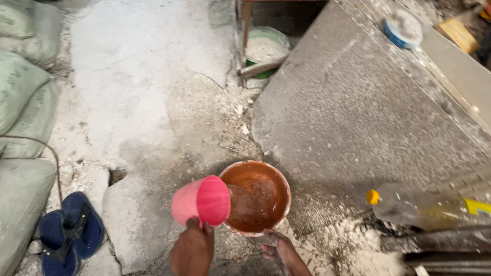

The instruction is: The person fills a pink plastic bowl with water from a tap, scoops gypsum powder from a green sack into a clay bowl, and mixes a plaster slurry by hand, kneading and stirring it in the bowl. They then carry the bowl to a green mold frame and spread the plaster onto the mold with a small handheld tool.

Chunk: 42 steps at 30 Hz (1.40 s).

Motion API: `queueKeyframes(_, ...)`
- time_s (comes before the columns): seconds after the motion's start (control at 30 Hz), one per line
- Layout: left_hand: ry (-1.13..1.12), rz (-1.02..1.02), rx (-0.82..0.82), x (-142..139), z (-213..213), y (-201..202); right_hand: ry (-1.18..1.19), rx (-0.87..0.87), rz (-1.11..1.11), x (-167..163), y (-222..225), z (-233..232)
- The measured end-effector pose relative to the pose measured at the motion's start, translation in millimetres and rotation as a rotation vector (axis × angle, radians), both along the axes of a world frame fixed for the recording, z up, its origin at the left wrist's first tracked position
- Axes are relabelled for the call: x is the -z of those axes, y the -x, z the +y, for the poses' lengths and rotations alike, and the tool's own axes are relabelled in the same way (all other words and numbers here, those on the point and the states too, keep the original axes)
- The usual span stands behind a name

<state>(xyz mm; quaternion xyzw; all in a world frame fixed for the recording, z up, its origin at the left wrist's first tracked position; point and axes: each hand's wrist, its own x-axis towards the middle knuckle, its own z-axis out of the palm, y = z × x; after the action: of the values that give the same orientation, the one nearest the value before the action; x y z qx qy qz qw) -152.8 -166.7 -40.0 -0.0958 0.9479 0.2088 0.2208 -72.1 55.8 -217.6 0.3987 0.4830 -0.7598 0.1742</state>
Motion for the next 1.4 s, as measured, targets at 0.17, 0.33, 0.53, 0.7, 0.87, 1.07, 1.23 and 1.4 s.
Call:
queueKeyframes(0.17, 0.047, 0.159, 0.003, -5.9, -2.1, 5.9, -0.024, -0.02, -0.008, -8.6, -10.1, 0.5)
queueKeyframes(0.33, 0.035, 0.233, 0.02, -2.1, 4.3, 11.8, -0.096, -0.08, 0.016, 1.9, -24.0, 5.7)
queueKeyframes(0.53, 0.018, 0.302, 0.105, 22.4, 11.2, 13.1, -0.198, -0.044, 0.063, 5.1, -43.6, 25.4)
queueKeyframes(0.7, 0.013, 0.31, 0.18, 63.2, 18.4, 12.3, -0.343, -0.063, 0.014, -55.2, -73.5, 52.3)
queueKeyframes(0.87, 0.055, 0.326, 0.252, 102.0, 29.7, -0.1, -0.408, 0.068, 0.475, -157.4, -133.1, 68.6)
queueKeyframes(1.07, -0.109, 0.327, 0.135, 87.1, 43.4, -8.7, -1.012, 0.422, 0.985, -278.3, -256.5, 59.7)
queueKeyframes(1.23, -0.497, 0.13, 0.329, 44.4, 98.6, -23.4, -1.508, 0.243, 0.321, -299.2, -266.0, 66.0)
queueKeyframes(1.4, -0.507, -0.427, 0.719, 19.8, 137.3, -82.6, -1.616, 0.082, 0.226, -296.9, -253.1, 69.0)
